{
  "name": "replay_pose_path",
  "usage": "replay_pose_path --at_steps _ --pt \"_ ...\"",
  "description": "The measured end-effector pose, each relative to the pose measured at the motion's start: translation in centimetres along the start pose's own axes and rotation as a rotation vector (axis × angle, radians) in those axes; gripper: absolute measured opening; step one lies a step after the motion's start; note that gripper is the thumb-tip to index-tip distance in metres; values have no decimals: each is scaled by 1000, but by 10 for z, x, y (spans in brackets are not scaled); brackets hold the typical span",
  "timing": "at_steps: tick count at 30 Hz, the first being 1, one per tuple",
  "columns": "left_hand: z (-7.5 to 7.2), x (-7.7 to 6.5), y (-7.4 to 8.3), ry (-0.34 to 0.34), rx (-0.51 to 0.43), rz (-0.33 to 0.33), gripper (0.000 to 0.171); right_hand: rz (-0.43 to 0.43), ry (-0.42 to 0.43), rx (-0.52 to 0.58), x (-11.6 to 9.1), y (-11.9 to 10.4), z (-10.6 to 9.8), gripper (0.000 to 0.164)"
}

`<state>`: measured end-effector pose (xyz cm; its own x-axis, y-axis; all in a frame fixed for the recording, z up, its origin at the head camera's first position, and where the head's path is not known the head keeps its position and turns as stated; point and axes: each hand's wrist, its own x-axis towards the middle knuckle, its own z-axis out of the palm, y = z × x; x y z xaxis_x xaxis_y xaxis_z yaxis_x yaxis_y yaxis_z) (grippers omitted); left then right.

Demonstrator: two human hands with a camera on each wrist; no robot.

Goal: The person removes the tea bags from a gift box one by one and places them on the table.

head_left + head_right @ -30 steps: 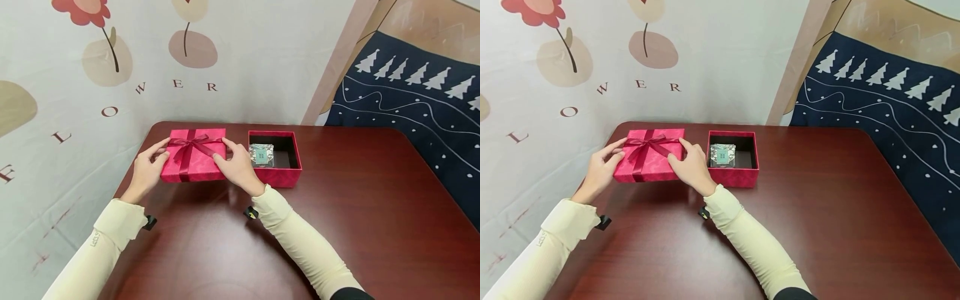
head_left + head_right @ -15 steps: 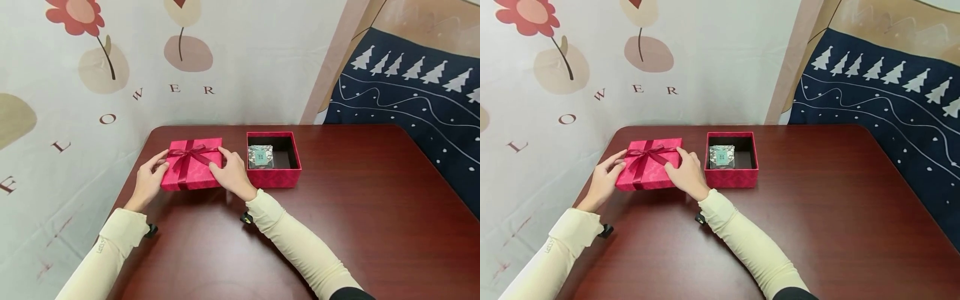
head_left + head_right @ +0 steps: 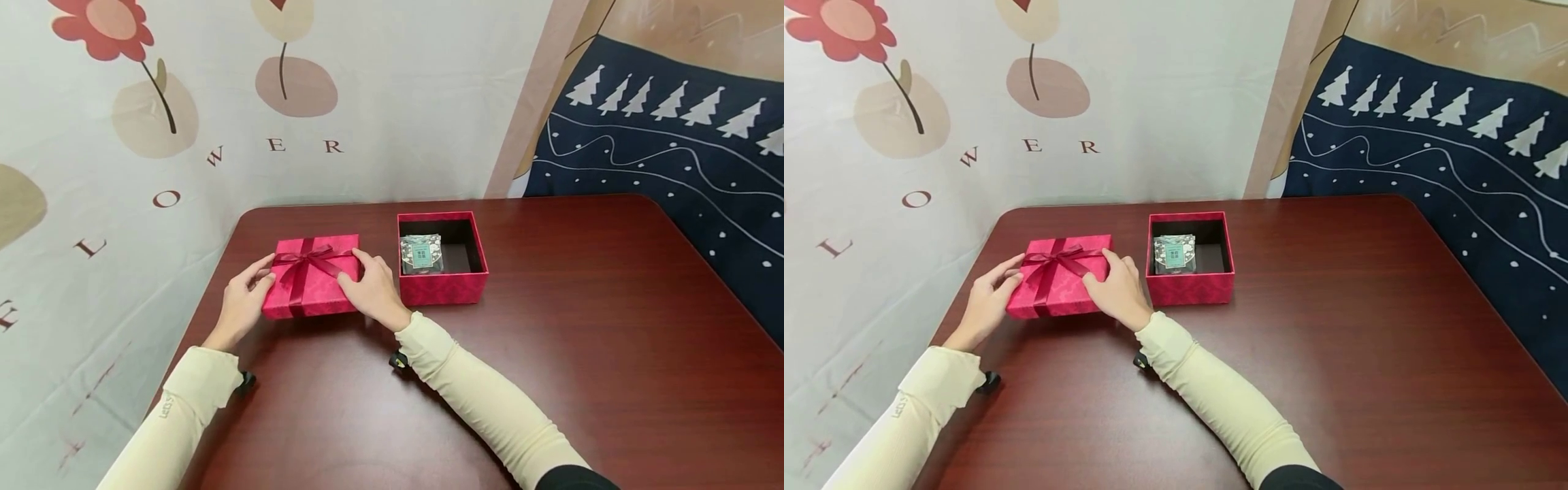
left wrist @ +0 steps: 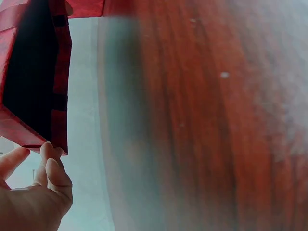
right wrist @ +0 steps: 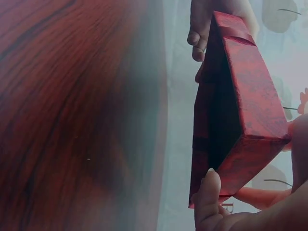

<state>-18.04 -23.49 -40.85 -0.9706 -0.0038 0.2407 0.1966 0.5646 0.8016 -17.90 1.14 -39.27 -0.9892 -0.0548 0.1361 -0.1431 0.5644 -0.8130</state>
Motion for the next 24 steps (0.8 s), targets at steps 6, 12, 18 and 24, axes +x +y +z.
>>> replay_pose_path --at_steps 6,12,18,24 --pt "6 2 -6 -21 30 11 44 0 8 0 3 6 3 60" --pt "12 3 -11 -57 93 16 45 1 -5 -19 4 17 8 61" --pt "15 3 -11 -101 151 -7 47 8 -8 -21 2 20 10 61" --pt "15 5 -10 -140 179 -12 48 29 -19 -19 3 19 8 61"
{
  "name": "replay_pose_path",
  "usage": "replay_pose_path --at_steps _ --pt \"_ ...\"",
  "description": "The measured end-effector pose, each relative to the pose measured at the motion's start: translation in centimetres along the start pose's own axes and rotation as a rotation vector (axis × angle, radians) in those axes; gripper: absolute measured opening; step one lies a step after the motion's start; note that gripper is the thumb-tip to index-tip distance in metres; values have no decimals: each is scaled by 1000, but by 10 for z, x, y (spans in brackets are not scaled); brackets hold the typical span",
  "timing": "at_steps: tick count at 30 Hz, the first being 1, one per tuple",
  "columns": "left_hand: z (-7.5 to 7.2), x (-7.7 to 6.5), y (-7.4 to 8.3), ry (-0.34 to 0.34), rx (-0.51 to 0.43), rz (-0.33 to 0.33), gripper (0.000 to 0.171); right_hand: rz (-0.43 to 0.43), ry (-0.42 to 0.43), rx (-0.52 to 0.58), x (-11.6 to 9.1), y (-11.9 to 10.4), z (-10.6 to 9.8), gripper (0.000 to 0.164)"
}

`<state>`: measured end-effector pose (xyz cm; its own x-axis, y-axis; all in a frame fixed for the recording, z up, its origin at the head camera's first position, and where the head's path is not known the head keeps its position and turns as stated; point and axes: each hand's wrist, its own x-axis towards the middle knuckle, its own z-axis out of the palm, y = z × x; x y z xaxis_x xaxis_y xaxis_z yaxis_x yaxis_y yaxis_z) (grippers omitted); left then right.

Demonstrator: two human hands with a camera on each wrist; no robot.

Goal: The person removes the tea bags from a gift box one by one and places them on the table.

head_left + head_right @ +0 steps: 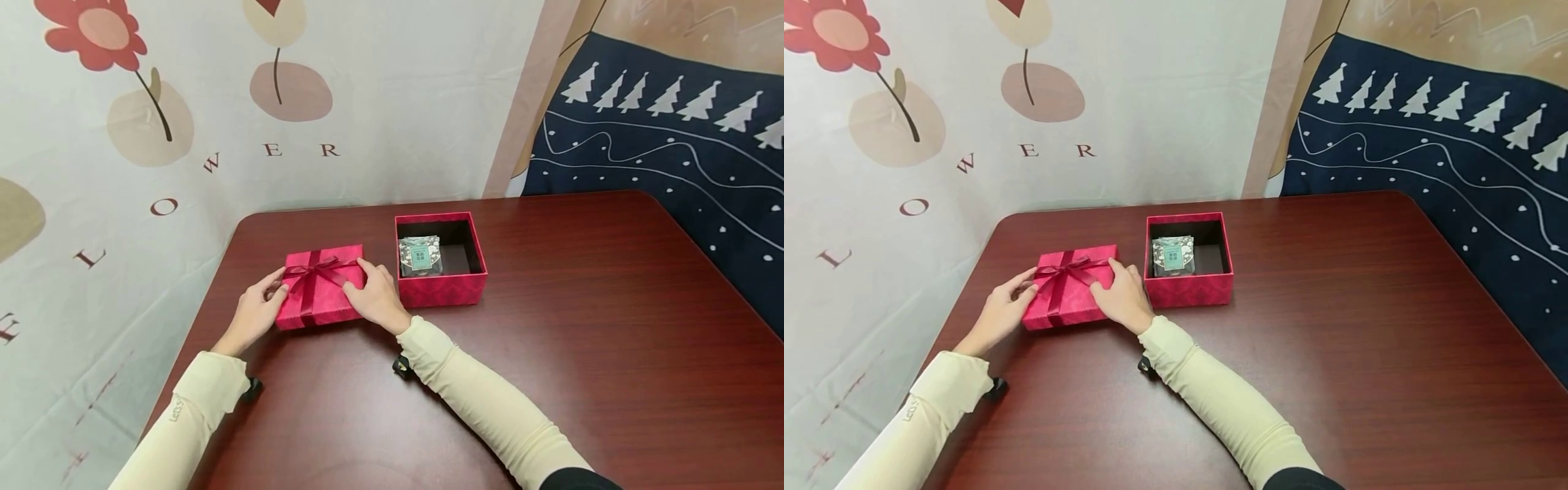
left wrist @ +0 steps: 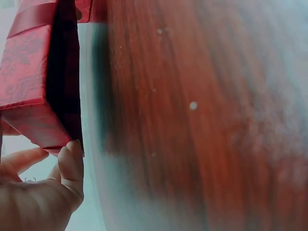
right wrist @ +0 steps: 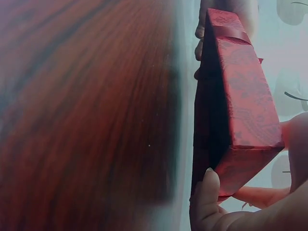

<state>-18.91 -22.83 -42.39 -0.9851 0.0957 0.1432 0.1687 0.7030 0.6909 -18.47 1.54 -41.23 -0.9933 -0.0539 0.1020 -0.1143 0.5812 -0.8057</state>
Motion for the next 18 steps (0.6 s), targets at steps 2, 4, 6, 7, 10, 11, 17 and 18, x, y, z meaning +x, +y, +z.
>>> replay_pose_path --at_steps 2,4,6,7,10,11,17,18 --pt "0 0 -1 -6 7 0 49 8 -10 -2 0 0 0 61" --pt "1 1 -1 -11 12 0 49 16 -24 -8 0 -1 -1 62" --pt "1 2 0 -18 14 -3 50 18 -33 -8 0 -1 -2 62" --pt "2 2 0 -21 14 -5 50 20 -37 -10 0 -1 -2 62" --pt "2 3 0 -30 15 -8 50 21 -46 -9 1 0 -3 62" --pt "2 4 0 -32 15 -8 50 23 -49 -9 1 0 -3 62" --pt "4 3 -1 -56 8 -19 51 21 -58 -24 3 4 0 62" --pt "4 2 -1 -63 5 -26 51 17 -59 -25 4 5 1 62"
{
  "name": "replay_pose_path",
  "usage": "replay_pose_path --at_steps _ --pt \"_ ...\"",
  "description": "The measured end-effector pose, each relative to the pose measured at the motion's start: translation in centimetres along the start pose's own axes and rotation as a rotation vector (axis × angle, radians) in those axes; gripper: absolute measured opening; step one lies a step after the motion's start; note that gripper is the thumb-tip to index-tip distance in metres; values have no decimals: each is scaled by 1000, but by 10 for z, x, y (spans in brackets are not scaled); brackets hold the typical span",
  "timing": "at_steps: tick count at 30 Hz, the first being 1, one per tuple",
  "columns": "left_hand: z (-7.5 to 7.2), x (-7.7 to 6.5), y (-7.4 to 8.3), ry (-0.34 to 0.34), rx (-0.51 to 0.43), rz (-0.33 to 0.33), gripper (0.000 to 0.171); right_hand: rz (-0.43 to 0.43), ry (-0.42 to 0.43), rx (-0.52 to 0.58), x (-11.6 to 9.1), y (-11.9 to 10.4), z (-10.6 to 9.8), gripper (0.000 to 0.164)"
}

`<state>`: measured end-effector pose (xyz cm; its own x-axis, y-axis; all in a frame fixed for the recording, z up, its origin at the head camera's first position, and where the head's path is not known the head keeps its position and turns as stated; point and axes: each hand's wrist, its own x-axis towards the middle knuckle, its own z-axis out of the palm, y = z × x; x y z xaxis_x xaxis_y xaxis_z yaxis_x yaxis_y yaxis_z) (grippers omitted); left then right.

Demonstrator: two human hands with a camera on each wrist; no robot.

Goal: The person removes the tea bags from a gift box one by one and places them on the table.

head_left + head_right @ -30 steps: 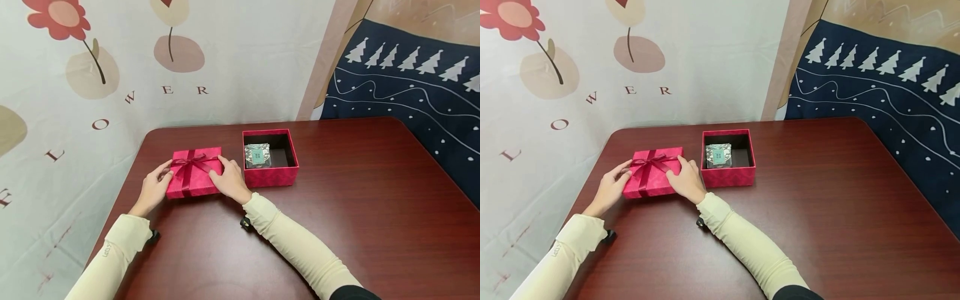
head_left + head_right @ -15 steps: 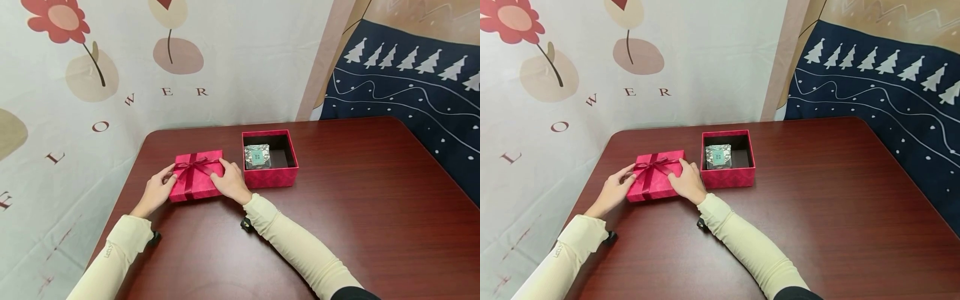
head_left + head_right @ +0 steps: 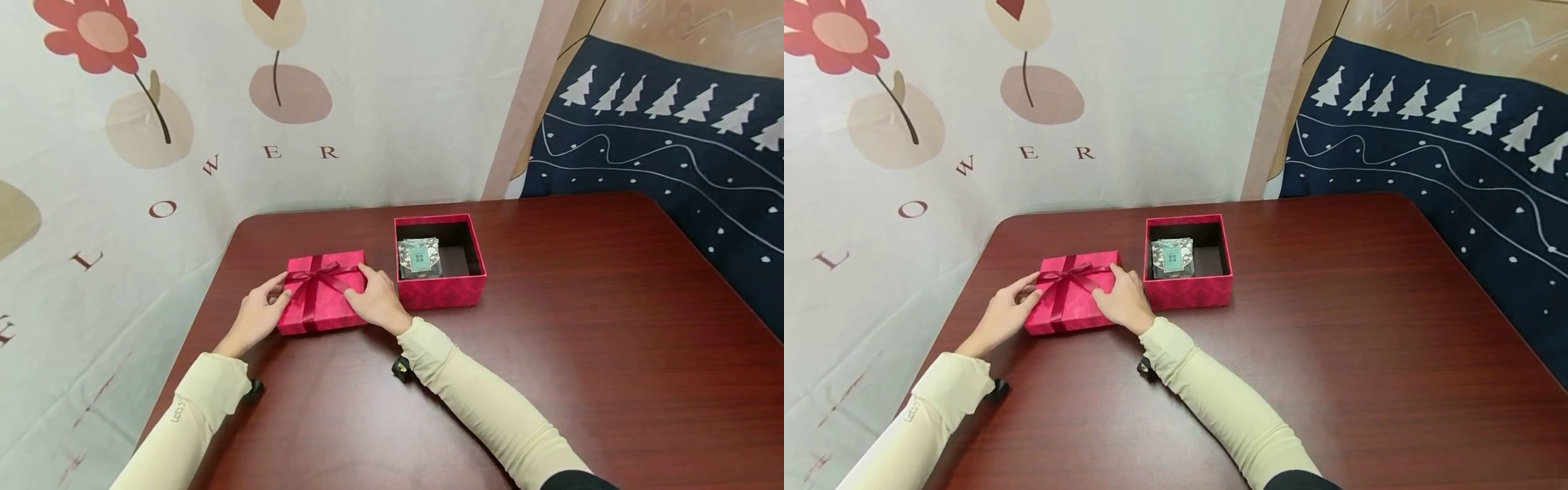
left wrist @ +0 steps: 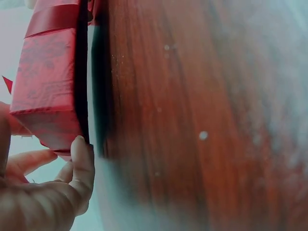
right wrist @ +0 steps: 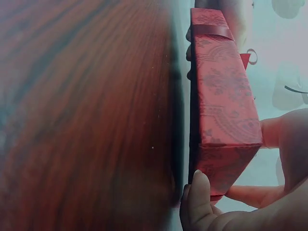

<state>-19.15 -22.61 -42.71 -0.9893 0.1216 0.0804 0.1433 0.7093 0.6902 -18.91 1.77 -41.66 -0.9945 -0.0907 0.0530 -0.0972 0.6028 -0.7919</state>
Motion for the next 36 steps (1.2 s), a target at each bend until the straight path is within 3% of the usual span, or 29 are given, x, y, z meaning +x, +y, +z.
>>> replay_pose_path --at_steps 18,27,36 --pt "-2 -2 6 -22 -22 -31 52 -7 -58 -53 3 -3 -4 64" --pt "0 -8 2 -59 -13 -105 55 -16 -73 -31 -5 2 1 63" --pt "-2 -5 4 -68 -9 -110 55 8 -68 -8 -4 -1 -1 65"
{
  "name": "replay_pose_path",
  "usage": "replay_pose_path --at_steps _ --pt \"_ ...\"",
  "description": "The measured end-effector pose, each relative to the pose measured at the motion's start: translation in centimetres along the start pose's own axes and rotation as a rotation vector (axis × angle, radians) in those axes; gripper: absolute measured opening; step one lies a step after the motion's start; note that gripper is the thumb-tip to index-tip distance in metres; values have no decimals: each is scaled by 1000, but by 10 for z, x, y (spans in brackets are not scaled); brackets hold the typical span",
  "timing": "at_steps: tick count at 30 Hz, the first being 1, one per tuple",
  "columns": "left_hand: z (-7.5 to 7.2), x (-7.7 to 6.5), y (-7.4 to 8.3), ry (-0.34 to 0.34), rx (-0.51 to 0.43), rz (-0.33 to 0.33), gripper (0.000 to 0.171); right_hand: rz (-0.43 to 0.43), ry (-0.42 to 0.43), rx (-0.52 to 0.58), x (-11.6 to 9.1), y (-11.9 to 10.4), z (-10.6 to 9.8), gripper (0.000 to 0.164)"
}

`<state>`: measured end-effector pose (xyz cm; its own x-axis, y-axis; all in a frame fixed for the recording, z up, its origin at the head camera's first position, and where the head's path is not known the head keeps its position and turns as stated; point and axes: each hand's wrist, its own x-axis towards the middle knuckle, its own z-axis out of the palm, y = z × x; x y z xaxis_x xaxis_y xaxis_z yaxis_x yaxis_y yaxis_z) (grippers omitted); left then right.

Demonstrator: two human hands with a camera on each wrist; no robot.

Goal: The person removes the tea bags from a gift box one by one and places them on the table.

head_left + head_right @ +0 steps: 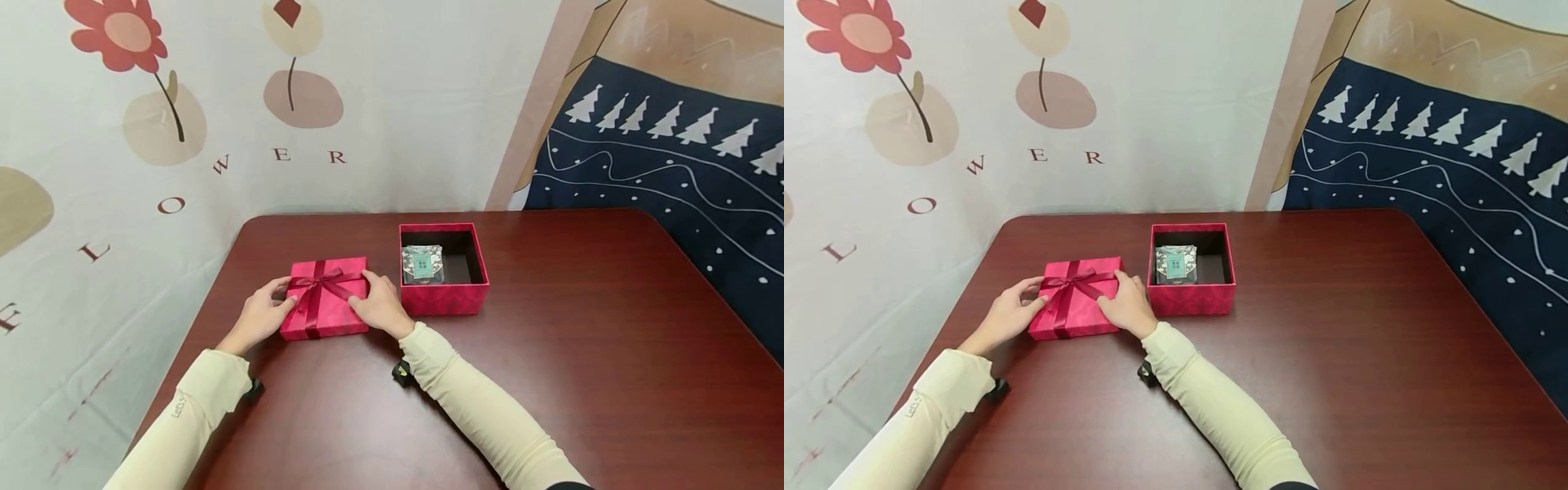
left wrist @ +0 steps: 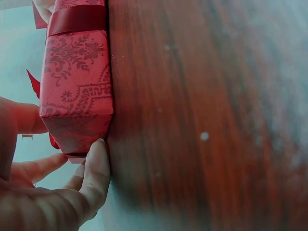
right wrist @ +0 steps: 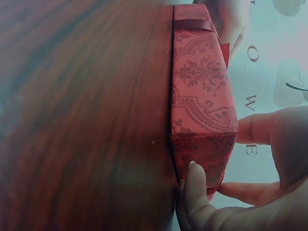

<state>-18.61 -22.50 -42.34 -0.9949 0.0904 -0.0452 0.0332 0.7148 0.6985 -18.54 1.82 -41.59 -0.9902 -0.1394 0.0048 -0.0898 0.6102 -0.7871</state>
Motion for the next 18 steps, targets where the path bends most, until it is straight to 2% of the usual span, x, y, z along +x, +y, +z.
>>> replay_pose_path --at_steps 4,10,18 --pt "-2 -2 1 -5 -7 -7 55 9 -12 -24 1 -2 1 66" --pt "-5 -5 3 25 8 7 52 4 -10 -42 1 -4 3 66" --pt "-7 -5 13 44 40 33 53 -8 23 -24 -7 -8 -1 69"
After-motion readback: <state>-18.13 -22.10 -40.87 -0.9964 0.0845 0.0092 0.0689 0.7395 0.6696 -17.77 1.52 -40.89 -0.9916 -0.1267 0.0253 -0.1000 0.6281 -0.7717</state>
